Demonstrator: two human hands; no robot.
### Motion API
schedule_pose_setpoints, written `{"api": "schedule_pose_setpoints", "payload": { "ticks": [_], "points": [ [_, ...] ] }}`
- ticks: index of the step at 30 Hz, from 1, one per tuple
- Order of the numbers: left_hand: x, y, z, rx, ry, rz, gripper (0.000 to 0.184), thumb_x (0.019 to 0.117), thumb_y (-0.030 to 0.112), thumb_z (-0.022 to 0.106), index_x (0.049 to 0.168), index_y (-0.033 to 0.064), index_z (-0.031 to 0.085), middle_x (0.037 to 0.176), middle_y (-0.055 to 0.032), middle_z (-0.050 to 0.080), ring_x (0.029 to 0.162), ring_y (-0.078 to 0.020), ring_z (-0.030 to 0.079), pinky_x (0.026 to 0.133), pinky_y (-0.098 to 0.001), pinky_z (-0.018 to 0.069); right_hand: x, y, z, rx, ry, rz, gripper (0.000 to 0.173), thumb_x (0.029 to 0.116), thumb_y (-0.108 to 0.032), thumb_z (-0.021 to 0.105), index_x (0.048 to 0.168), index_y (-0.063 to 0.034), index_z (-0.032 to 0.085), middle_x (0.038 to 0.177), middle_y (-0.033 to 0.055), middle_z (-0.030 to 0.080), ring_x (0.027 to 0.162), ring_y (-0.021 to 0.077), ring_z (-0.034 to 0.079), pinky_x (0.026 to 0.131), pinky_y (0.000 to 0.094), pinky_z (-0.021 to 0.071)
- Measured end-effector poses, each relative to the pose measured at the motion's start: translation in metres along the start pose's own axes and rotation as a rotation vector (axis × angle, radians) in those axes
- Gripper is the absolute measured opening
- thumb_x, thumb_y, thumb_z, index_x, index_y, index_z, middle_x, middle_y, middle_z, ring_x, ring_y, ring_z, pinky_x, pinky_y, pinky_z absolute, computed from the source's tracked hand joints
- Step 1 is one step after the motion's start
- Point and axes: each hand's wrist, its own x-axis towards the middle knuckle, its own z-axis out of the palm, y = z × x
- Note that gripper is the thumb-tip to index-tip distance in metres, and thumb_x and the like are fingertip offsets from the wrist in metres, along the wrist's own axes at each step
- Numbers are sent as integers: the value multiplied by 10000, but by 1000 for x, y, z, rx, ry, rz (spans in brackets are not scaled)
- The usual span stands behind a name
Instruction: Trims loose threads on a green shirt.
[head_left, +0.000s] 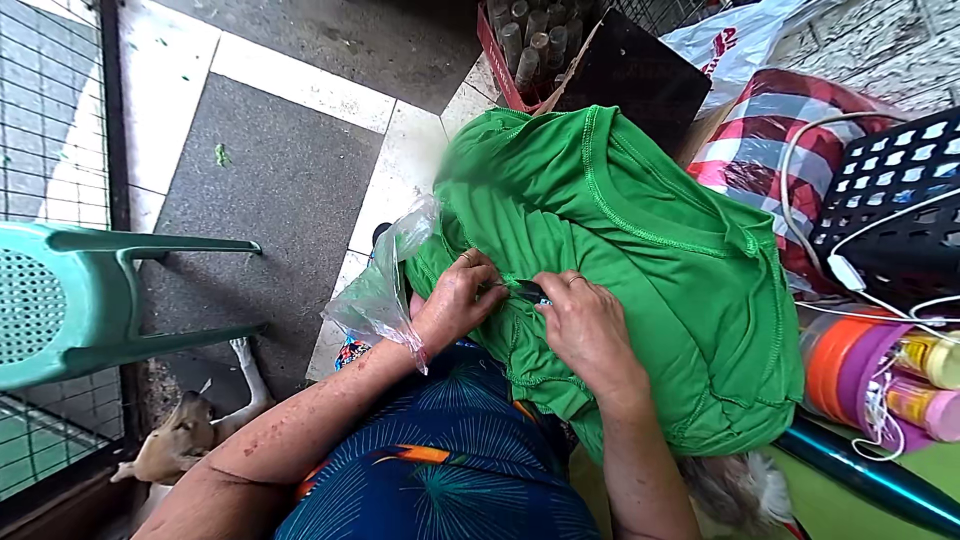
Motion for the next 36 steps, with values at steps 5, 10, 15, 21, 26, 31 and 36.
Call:
{"api": "schedule_pose_setpoints", "payload": {
  "ticks": [5,10,15,21,26,31,36],
  "points": [
    [-4,0,-2,-124,6,-75,141,919,97,709,884,-40,706,1035,-145,623,868,-110,672,771,-223,588,5,-17,8,-162,6,1,200,863,-15,743,1061,11,736,863,246,670,805,414,692,668,508,517],
    [-4,1,0,-117,29,-55,134,903,87,721,876,-44,712,1026,-146,626,873,-114,672,786,-222,586,9,-21,13,-197,28,14,169,873,4,717,1040,-2,740,845,246,667,805,415,691,666,498,511],
    [-7,-6,-2,-130,8,43,114,860,98,741,840,-13,734,1002,-118,629,879,-77,646,786,-180,559,11,-12,14,-157,41,6,122,892,8,682,996,-9,742,808,220,657,741,385,689,635,490,514],
    [-31,-25,-13,-177,-185,144,205,925,152,669,831,-17,737,924,-107,677,805,-37,635,716,-142,529,12,-4,1,93,-12,170,247,991,-84,641,1213,23,667,968,255,704,882,438,710,732,592,546],
    [-39,-18,-34,-300,-444,46,280,964,244,644,890,-11,732,896,-73,693,855,-30,614,757,-176,492,13,3,2,222,53,209,281,998,-96,642,1249,30,636,1022,249,697,899,418,701,750,588,543],
    [-24,27,-35,-375,-604,245,202,957,144,666,893,-38,725,912,-148,681,857,-146,625,763,-240,502,32,-2,-18,245,232,115,323,982,-135,668,1236,59,622,1116,270,648,921,399,678,736,551,544],
    [-18,56,-32,-372,-672,358,153,947,98,667,910,-29,743,888,-147,668,798,-140,604,711,-226,476,80,-54,-31,462,12,-78,695,862,-417,809,1380,-22,567,1079,186,696,929,322,694,773,517,572]
  ]
}}
